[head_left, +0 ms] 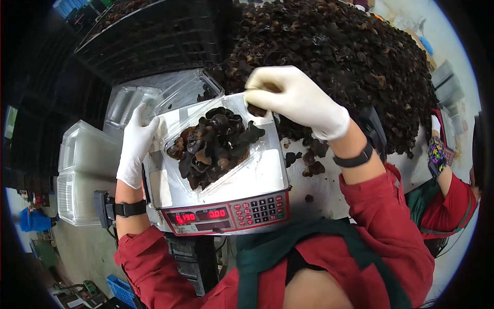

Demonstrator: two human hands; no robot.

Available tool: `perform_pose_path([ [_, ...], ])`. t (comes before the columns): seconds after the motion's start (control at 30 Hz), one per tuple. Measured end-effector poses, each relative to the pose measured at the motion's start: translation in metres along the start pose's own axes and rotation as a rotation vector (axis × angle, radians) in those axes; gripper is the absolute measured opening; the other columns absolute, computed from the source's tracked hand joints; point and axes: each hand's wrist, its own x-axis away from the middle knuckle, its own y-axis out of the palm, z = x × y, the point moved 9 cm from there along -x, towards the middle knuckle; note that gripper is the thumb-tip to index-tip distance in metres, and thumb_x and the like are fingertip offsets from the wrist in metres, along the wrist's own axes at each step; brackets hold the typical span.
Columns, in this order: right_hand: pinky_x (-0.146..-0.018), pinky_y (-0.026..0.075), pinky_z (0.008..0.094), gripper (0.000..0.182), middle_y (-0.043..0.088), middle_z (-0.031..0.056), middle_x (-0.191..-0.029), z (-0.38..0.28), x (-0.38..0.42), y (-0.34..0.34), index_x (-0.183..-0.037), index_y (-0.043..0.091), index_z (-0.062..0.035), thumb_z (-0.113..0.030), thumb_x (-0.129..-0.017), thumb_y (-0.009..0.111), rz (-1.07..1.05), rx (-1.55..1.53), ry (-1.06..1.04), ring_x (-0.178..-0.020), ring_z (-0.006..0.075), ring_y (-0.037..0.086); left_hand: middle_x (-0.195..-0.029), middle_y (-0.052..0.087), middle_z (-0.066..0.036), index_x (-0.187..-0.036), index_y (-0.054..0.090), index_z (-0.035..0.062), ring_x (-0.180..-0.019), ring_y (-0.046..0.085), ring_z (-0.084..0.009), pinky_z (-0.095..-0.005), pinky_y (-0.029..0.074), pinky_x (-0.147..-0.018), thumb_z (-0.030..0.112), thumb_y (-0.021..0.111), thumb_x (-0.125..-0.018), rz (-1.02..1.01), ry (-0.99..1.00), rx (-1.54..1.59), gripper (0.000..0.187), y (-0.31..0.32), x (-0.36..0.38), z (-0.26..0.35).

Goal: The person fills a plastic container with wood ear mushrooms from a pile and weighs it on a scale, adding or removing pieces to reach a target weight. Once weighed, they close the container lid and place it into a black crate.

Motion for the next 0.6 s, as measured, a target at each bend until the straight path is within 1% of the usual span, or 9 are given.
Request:
perform_pose_path([
  [0.17, -0.062, 0.050, 0.0261, 0.016, 0.066, 0.0025, -0.072, 0.027, 0.044, 0.005, -0.098, 0.070, -0.0042, -0.017, -0.090, 0.066, -0.012, 0.115, 0.149, -0.066, 0.0066, 0.060, -0.081, 0.060, -0.002, -0.148, 0.036, 0.0018, -0.068, 0.056, -0.0059, -0.0204, 0.046, -0.060, 0.009, 0.063, -0.094, 0.140, 0.065, 0.197, 0.061, -0.009, 0.006, 0.013],
  [0.2, -0.062, 0.050, 0.0269, 0.016, 0.068, 0.0059, -0.073, 0.035, 0.048, 0.020, -0.099, 0.071, -0.0068, -0.019, -0.089, 0.066, -0.034, 0.121, 0.128, -0.065, 0.0099, 0.063, -0.090, 0.061, -0.003, -0.148, 0.036, 0.0016, -0.075, 0.057, -0.0062, -0.0207, 0.048, -0.069, 0.005, 0.061, -0.094, 0.153, 0.104, 0.256, 0.060, -0.011, 0.002, 0.008],
  [0.23, -0.063, 0.052, 0.0297, 0.018, 0.070, 0.0110, -0.077, 0.033, 0.050, 0.032, -0.100, 0.072, -0.0082, -0.019, -0.087, 0.067, -0.057, 0.223, 0.048, -0.067, 0.0179, 0.068, -0.090, 0.061, -0.003, -0.148, 0.036, 0.0016, -0.075, 0.057, -0.0062, -0.0207, 0.048, -0.069, 0.005, 0.061, -0.094, 0.158, 0.105, 0.248, 0.060, -0.014, 0.005, 0.012],
  [0.3, -0.067, 0.054, 0.0298, 0.018, 0.073, 0.0104, -0.086, 0.007, 0.056, 0.048, -0.104, 0.074, -0.0080, -0.014, -0.087, 0.068, 0.006, 0.449, -0.287, -0.074, 0.0180, 0.071, -0.095, 0.061, -0.004, -0.149, 0.035, 0.0024, -0.083, 0.058, -0.0064, -0.0215, 0.048, -0.078, 0.002, 0.058, -0.095, 0.123, 0.124, 0.639, 0.059, -0.015, 0.015, 0.024],
  [0.33, -0.069, 0.056, 0.0337, 0.021, 0.073, 0.0121, -0.090, -0.001, 0.057, 0.054, -0.105, 0.075, -0.0099, -0.014, -0.085, 0.069, -0.015, 0.507, -0.330, -0.077, 0.0242, 0.072, -0.103, 0.062, -0.004, -0.145, 0.043, 0.0029, -0.091, 0.059, -0.0073, -0.0224, 0.047, -0.084, 0.000, 0.056, -0.094, 0.136, 0.089, 0.589, 0.053, -0.020, 0.025, 0.037],
  [0.43, -0.068, 0.055, 0.0321, 0.025, 0.072, 0.0114, -0.088, 0.001, 0.057, 0.063, -0.108, 0.075, -0.0110, -0.013, -0.084, 0.069, -0.173, 0.550, -0.245, -0.074, 0.0239, 0.071, -0.108, 0.064, -0.003, -0.138, 0.052, 0.0026, -0.098, 0.060, -0.0090, -0.0228, 0.046, -0.088, -0.001, 0.055, -0.093, 0.076, 0.266, 0.361, 0.045, -0.028, 0.066, 0.075],
  [0.5, -0.065, 0.054, 0.0296, 0.024, 0.073, 0.0093, -0.085, 0.001, 0.059, 0.055, -0.109, 0.075, -0.0091, -0.012, -0.086, 0.068, -0.172, 0.455, -0.264, -0.068, 0.0196, 0.069, -0.122, 0.061, -0.010, -0.130, 0.059, 0.0011, -0.119, 0.056, -0.0191, -0.0302, 0.041, -0.103, -0.010, 0.053, -0.084, 0.093, 0.539, 0.038, 0.048, -0.030, 0.109, 0.112],
  [0.57, -0.063, 0.051, 0.0257, 0.019, 0.069, 0.0015, -0.076, 0.027, 0.067, 0.046, -0.105, 0.074, -0.0083, -0.019, -0.091, 0.066, -0.277, -0.279, 0.184, -0.068, 0.0097, 0.065, -0.133, 0.056, -0.015, -0.130, 0.062, 0.0079, -0.128, 0.051, -0.0328, -0.0394, 0.037, -0.110, -0.011, 0.049, -0.072, 0.016, 0.569, -0.075, 0.062, -0.016, 0.141, 0.118],
  [0.6, -0.062, 0.046, 0.0202, 0.020, 0.065, -0.0023, -0.076, 0.026, 0.072, 0.036, -0.103, 0.074, -0.0057, -0.020, -0.093, 0.065, -0.280, -0.418, 0.224, -0.070, 0.0027, 0.058, -0.136, 0.054, -0.016, -0.130, 0.062, 0.0102, -0.130, 0.048, -0.0348, -0.0415, 0.035, -0.111, -0.013, 0.049, -0.070, -0.018, 0.560, -0.150, 0.066, -0.007, 0.155, 0.118],
])
